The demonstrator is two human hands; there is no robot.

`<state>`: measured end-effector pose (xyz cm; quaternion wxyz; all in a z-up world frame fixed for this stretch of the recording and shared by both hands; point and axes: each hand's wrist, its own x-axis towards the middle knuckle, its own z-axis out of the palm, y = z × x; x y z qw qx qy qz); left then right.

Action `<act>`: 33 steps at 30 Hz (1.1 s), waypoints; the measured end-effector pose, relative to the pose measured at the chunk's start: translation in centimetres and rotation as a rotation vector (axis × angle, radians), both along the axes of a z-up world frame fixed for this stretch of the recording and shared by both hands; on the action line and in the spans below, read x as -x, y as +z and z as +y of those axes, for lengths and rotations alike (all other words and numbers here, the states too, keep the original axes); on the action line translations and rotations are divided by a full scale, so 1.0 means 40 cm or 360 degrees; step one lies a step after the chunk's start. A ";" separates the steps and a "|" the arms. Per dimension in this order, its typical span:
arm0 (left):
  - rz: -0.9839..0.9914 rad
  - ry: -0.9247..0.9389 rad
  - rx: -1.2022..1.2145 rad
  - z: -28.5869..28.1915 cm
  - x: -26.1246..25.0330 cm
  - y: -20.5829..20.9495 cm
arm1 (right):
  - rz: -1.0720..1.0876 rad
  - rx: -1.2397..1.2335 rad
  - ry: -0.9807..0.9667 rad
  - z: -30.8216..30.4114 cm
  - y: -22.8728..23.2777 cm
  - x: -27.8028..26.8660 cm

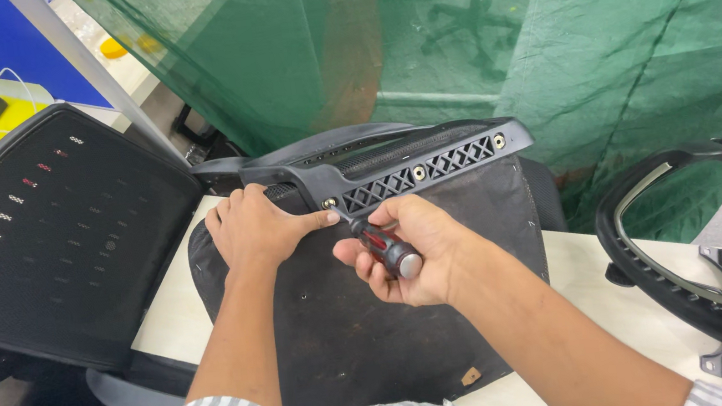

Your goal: The person uses a screwdriver to tighten screws on a black plastic bracket attached to an office chair seat. They work on multiple screw holes along the bracket, securing it to the chair.

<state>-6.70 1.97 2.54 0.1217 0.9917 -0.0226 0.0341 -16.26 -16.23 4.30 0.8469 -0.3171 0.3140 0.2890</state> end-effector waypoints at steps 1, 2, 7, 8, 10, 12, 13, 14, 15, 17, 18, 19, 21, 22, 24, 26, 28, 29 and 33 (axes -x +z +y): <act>-0.0006 -0.0009 0.0000 0.001 0.001 -0.002 | 0.0010 -0.0048 -0.0016 0.003 0.000 0.006; -0.0012 -0.0017 -0.0001 0.003 0.001 -0.004 | 0.0020 -0.0096 -0.0032 0.008 0.002 0.013; -0.0041 -0.0039 0.0013 -0.002 -0.003 -0.007 | 0.0048 -0.0225 -0.0209 0.054 0.010 0.040; -0.0029 -0.0037 0.0006 -0.004 -0.002 -0.008 | 0.0028 -0.0239 -0.0210 0.059 0.009 0.042; -0.0017 -0.0036 0.0002 -0.004 -0.005 0.000 | 0.0025 -0.0391 -0.0271 0.062 0.009 0.034; 0.0014 -0.0037 -0.0001 -0.004 0.000 0.001 | 0.0032 -0.0497 -0.0340 0.064 -0.002 0.029; 0.0007 -0.0033 -0.0002 -0.005 0.000 0.003 | 0.0029 -0.0524 -0.0380 0.065 -0.008 0.022; -0.0001 -0.0029 -0.0002 -0.006 0.002 0.005 | 0.0025 -0.0551 -0.0419 0.066 -0.013 0.017; -0.0009 -0.0026 -0.0005 -0.007 0.003 0.007 | 0.0055 -0.0647 -0.0393 0.064 -0.019 0.014; -0.0037 -0.0039 0.0008 -0.009 0.006 0.008 | 0.0120 -0.0834 -0.0338 0.060 -0.029 0.012; -0.0049 -0.0044 0.0015 -0.009 0.007 0.007 | 0.0108 -0.0906 -0.0338 0.060 -0.034 0.016; -0.0057 -0.0045 0.0011 -0.011 0.006 0.007 | 0.0095 -0.0979 -0.0342 0.058 -0.037 0.023; -0.0071 -0.0050 0.0002 -0.016 0.004 0.005 | 0.0086 -0.1024 -0.0345 0.054 -0.036 0.027; -0.0076 -0.0049 0.0011 -0.017 0.005 0.004 | 0.0090 -0.0996 -0.0343 0.051 -0.033 0.027; -0.0090 -0.0053 0.0031 -0.018 0.005 0.005 | 0.0121 -0.0867 -0.0354 0.045 -0.017 0.023; -0.0080 -0.0060 0.0024 -0.018 0.006 0.007 | 0.0184 -0.0667 -0.0374 0.038 0.000 0.024; -0.0062 -0.0053 0.0018 -0.017 0.009 0.006 | 0.0223 -0.0540 -0.0392 0.044 0.013 0.030; -0.0053 -0.0044 0.0013 -0.017 0.010 0.007 | 0.0240 -0.0476 -0.0397 0.049 0.019 0.031; -0.0063 -0.0038 0.0017 -0.009 0.013 0.005 | 0.0202 -0.0318 -0.0422 0.082 0.024 0.041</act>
